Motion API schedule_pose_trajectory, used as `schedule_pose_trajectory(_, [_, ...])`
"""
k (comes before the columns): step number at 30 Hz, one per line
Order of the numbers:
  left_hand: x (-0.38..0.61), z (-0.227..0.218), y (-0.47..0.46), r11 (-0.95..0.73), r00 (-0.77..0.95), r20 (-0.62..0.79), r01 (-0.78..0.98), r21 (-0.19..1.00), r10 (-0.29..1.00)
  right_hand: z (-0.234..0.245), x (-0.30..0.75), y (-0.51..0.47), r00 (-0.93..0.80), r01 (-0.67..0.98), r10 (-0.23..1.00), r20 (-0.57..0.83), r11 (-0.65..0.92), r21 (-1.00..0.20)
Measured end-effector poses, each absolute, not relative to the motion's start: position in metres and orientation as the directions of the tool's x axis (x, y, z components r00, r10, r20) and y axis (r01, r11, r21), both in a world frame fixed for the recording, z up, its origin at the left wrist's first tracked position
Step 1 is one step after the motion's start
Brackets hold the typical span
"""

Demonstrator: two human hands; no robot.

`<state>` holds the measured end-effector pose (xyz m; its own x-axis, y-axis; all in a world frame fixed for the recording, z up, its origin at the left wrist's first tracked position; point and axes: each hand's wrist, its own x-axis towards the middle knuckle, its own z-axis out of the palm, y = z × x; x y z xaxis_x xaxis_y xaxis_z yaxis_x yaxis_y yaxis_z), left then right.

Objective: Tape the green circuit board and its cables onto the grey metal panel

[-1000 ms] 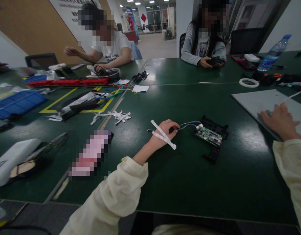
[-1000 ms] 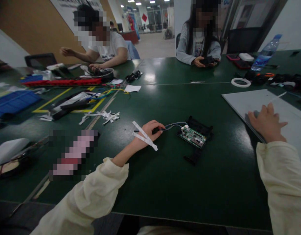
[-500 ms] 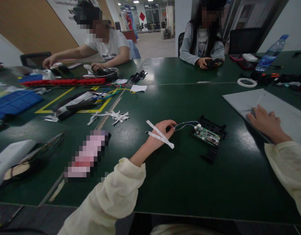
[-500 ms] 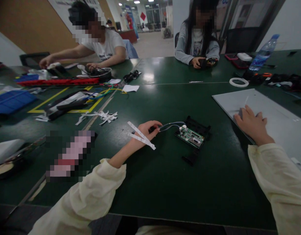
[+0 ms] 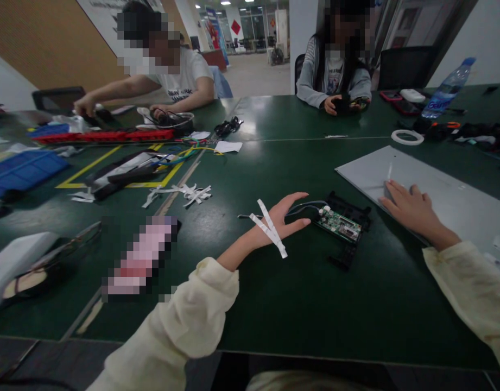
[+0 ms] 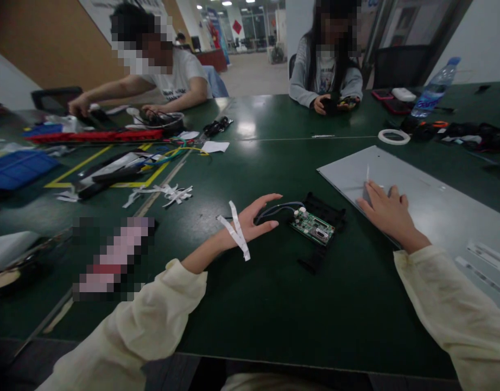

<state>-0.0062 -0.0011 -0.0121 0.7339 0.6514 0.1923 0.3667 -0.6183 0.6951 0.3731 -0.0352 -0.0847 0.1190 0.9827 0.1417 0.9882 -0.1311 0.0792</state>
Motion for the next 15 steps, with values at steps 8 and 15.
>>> schedule_pose_trajectory(8, [0.037, -0.003, 0.036, -0.722, 0.914, 0.107, 0.234, 0.651, 0.392, -0.084, 0.357, -0.038, 0.026, 0.993, 0.984, 0.176, -0.046, 0.112])
schedule_pose_trajectory(15, [0.058, -0.015, 0.050, -0.744, 0.953, 0.048, 0.201, 0.637, 0.299, -0.076, 0.345, -0.040, -0.013, 0.995, 0.979, 0.202, -0.008, 0.102])
